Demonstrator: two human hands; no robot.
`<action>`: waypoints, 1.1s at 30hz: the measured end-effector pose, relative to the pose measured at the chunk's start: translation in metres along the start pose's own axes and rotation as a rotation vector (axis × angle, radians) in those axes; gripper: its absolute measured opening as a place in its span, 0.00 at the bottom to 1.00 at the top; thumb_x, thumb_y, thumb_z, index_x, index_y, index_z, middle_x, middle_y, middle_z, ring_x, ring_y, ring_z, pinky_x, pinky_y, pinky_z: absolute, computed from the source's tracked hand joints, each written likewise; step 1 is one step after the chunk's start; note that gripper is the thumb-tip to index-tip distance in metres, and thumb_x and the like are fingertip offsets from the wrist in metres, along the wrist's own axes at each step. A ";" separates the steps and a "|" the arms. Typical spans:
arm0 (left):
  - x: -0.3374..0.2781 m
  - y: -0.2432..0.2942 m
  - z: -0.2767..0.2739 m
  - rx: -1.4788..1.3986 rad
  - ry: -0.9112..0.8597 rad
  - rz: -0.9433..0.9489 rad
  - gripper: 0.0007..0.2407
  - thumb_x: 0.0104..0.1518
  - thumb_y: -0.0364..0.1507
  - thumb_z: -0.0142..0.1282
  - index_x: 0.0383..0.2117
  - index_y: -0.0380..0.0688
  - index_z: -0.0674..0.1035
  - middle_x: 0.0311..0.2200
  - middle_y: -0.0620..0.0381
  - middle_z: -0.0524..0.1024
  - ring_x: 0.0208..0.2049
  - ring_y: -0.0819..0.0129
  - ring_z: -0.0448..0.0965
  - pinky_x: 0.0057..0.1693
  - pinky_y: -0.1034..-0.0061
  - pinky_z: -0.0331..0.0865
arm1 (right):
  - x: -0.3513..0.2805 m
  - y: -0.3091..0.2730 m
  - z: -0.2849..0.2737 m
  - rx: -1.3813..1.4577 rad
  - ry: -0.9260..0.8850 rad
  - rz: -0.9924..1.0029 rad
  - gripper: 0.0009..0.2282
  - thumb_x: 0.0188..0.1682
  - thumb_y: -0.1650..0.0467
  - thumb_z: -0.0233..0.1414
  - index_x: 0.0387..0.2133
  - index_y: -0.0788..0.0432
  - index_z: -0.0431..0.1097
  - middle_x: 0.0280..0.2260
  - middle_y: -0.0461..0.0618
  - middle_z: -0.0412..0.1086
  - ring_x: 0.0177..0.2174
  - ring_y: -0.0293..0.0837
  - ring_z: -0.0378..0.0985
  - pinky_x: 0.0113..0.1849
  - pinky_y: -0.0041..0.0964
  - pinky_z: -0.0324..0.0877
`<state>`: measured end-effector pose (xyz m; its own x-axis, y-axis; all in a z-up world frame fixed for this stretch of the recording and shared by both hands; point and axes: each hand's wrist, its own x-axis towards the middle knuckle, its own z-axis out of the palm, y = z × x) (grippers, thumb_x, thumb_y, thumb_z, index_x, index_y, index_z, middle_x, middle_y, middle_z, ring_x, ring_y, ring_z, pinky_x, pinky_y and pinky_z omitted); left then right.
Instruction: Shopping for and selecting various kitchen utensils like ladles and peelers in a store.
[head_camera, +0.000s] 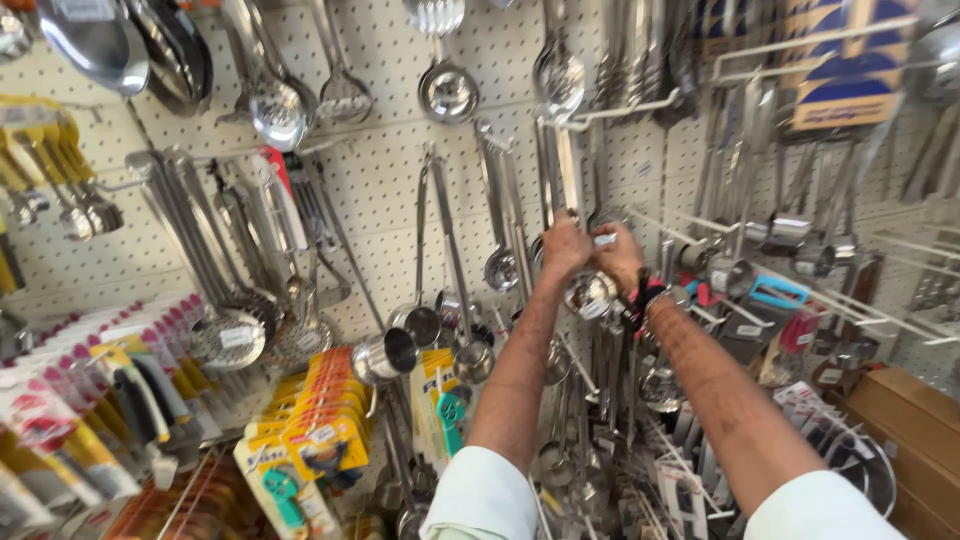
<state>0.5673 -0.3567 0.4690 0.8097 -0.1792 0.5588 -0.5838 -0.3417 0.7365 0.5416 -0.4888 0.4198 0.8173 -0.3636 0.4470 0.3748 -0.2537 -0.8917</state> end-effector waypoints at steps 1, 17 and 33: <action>-0.015 0.005 -0.010 0.008 0.005 -0.022 0.17 0.54 0.26 0.54 0.52 0.41 0.74 0.43 0.34 0.79 0.48 0.38 0.80 0.55 0.54 0.73 | 0.006 0.006 -0.003 0.003 -0.018 0.015 0.23 0.36 0.77 0.64 0.46 0.58 0.67 0.32 0.55 0.76 0.32 0.43 0.80 0.33 0.35 0.76; -0.223 -0.010 -0.181 0.554 -0.176 0.673 0.33 0.45 0.20 0.57 0.63 0.41 0.60 0.63 0.29 0.62 0.56 0.38 0.74 0.58 0.57 0.74 | -0.074 0.020 -0.005 -0.081 0.022 -0.428 0.18 0.46 0.87 0.48 0.50 0.68 0.72 0.47 0.53 0.78 0.46 0.40 0.80 0.49 0.33 0.74; -0.534 -0.128 -0.278 0.488 -0.067 0.038 0.28 0.60 0.22 0.49 0.68 0.40 0.55 0.63 0.38 0.69 0.47 0.46 0.83 0.43 0.57 0.77 | -0.496 0.046 0.093 -0.495 -0.292 -0.572 0.09 0.47 0.83 0.53 0.38 0.61 0.72 0.47 0.54 0.67 0.53 0.53 0.68 0.57 0.49 0.59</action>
<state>0.1927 0.0395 0.1826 0.7997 -0.2537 0.5441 -0.5304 -0.7231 0.4425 0.1937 -0.2370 0.1501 0.6644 0.1738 0.7269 0.5881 -0.7218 -0.3649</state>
